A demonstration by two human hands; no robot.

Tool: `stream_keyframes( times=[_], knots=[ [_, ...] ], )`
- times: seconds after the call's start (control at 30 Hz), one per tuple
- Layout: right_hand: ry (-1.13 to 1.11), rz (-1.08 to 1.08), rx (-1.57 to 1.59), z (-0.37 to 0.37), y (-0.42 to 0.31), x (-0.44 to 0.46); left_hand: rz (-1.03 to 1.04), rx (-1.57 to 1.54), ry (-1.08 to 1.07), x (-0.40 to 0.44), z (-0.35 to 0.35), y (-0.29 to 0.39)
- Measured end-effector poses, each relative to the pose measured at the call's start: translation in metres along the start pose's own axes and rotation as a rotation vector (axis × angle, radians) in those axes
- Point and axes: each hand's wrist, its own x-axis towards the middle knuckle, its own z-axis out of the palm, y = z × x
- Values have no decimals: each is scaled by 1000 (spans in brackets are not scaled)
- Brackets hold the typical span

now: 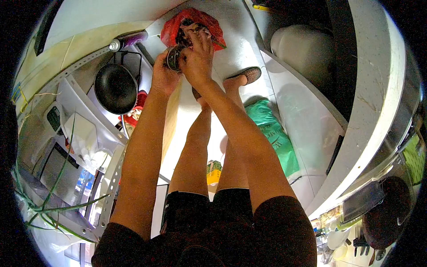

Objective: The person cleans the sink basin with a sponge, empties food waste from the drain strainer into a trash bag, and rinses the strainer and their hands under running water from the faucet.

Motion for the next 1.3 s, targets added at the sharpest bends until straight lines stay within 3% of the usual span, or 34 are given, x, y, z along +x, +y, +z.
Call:
stream_keyframes(
  times=[0.1,0.3,0.4,0.5,0.6,0.7,0.8,0.9,1.0,1.3],
  knots=[
    [71,-50,84,-7,-4,1,10,-22,10,-1,-1,1],
    [-119,-98,-12,-2,2,-13,73,16,42,4,0,8],
    [-197,-32,97,4,3,-11,90,2,28,4,-1,12],
    [-80,33,329,9,0,-8,57,-26,-23,5,-3,14],
    [-101,-120,398,9,-2,0,42,-14,-39,7,-3,19],
    [-171,-140,320,-3,-6,-2,75,-14,-26,6,0,22],
    [-194,-319,56,-16,0,2,72,-45,-18,2,0,25],
    [-176,-298,-129,-16,3,10,84,-20,-12,3,2,29],
    [-33,-197,19,-8,-2,16,93,-2,6,4,2,31],
    [-166,-187,85,4,-7,8,109,-45,45,5,3,42]
  ],
)
